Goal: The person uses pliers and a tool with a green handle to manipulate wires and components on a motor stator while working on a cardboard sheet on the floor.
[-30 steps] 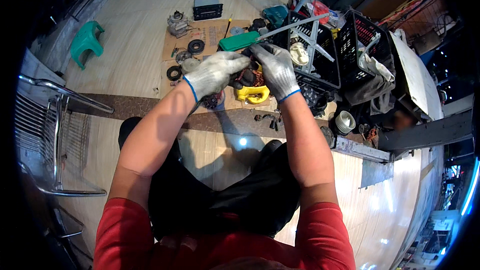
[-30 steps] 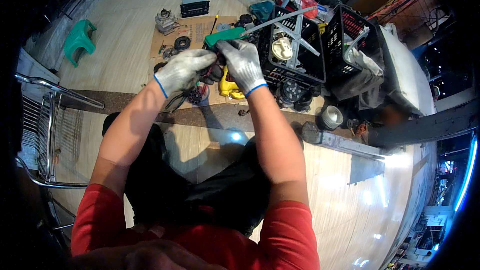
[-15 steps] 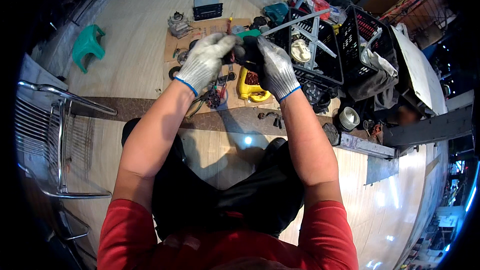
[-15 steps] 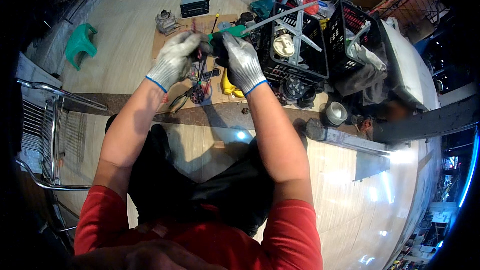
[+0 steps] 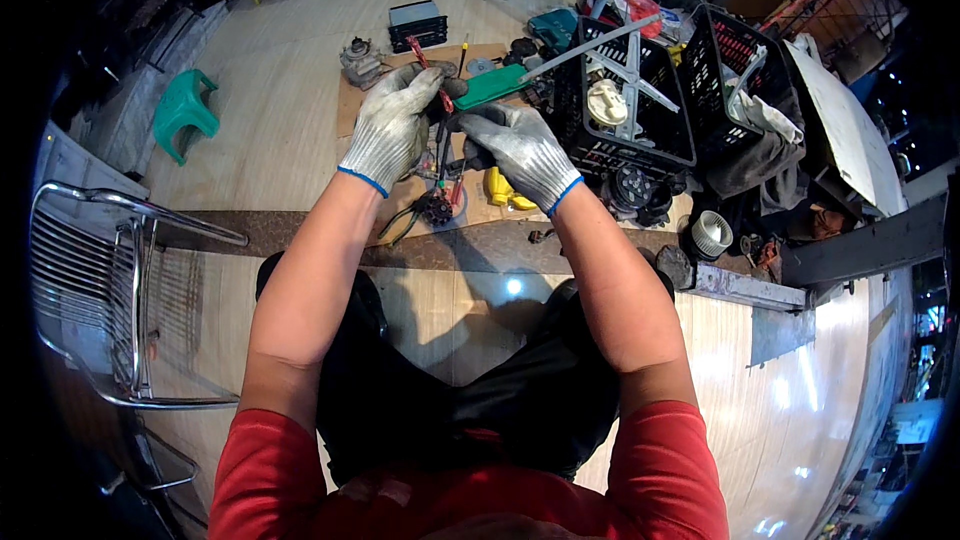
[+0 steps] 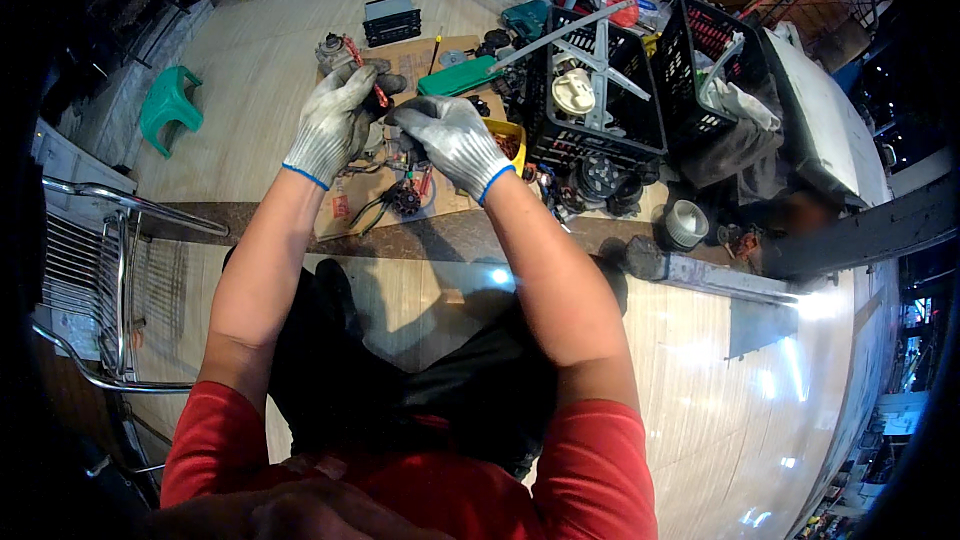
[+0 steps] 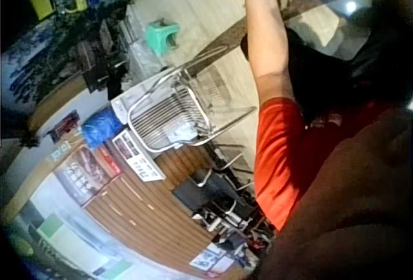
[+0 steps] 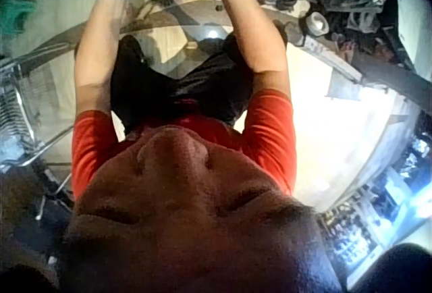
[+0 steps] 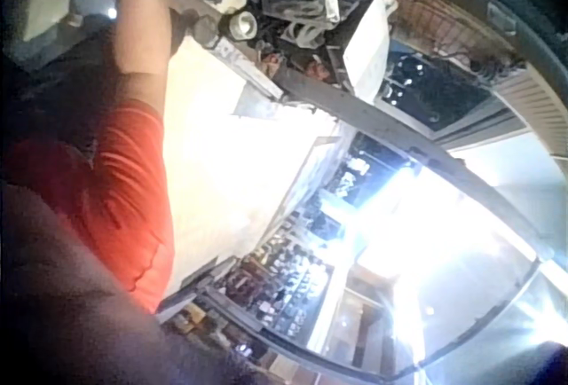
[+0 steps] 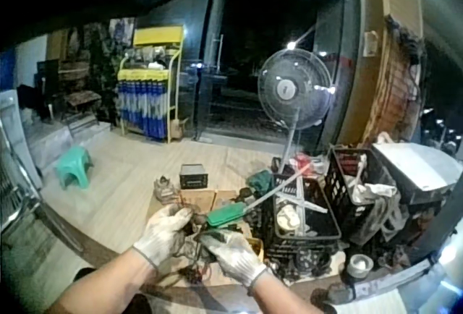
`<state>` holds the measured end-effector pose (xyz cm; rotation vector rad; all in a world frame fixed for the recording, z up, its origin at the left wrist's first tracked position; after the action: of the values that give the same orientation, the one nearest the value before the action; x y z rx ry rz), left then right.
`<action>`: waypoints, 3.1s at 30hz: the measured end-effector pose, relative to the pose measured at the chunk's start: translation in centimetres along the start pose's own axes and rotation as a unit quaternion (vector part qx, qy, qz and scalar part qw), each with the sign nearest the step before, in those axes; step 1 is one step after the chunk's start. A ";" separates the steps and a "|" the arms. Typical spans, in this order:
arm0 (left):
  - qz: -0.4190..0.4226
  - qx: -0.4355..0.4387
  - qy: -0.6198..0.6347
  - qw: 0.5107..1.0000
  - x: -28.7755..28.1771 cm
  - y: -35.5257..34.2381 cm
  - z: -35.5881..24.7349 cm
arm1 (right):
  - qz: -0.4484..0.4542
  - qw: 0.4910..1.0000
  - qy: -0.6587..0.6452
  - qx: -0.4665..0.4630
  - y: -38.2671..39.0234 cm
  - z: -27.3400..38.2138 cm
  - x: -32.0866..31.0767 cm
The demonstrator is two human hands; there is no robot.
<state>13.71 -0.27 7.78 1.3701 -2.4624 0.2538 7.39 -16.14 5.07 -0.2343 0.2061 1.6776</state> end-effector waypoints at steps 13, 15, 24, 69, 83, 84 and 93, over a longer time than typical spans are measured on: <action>-0.065 0.104 -0.231 0.965 -0.6 -1.4 2.2 | -0.091 0.995 -0.020 0.021 1.0 1.7 -0.3; -0.070 0.108 -0.205 0.970 -1.1 -1.7 2.7 | -0.082 0.994 -0.072 0.016 1.2 1.9 0.6; -0.049 0.037 0.097 0.993 0.4 -1.4 2.8 | -0.017 0.998 -0.055 0.000 0.8 0.6 2.2; 0.117 0.059 -0.821 0.555 1.3 1.6 2.3 | 0.012 0.922 0.376 -0.086 1.7 1.0 -1.6; 0.025 0.140 -0.790 0.596 -0.1 1.5 2.1 | -0.057 0.971 0.233 -0.020 1.8 1.0 -0.9; 0.021 0.135 -0.789 0.599 0.1 1.5 1.8 | -0.057 0.972 0.224 -0.027 1.7 1.0 -0.9; 0.035 0.100 -0.723 0.683 -0.2 1.5 1.1 | -0.019 0.972 0.234 -0.029 0.5 -0.1 -1.0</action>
<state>12.29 0.34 6.70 1.9821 -3.7285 -1.0225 7.00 -17.15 5.21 -0.6746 0.5005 1.5718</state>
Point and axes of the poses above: each hand's wrist, its own y-axis away from the middle knuckle, its own x-axis out of the palm, z = x × y, the point moved 2 cm from there along -y, towards the middle knuckle, and after that the axes turned 8 degrees about z, right-handed, at the moved point
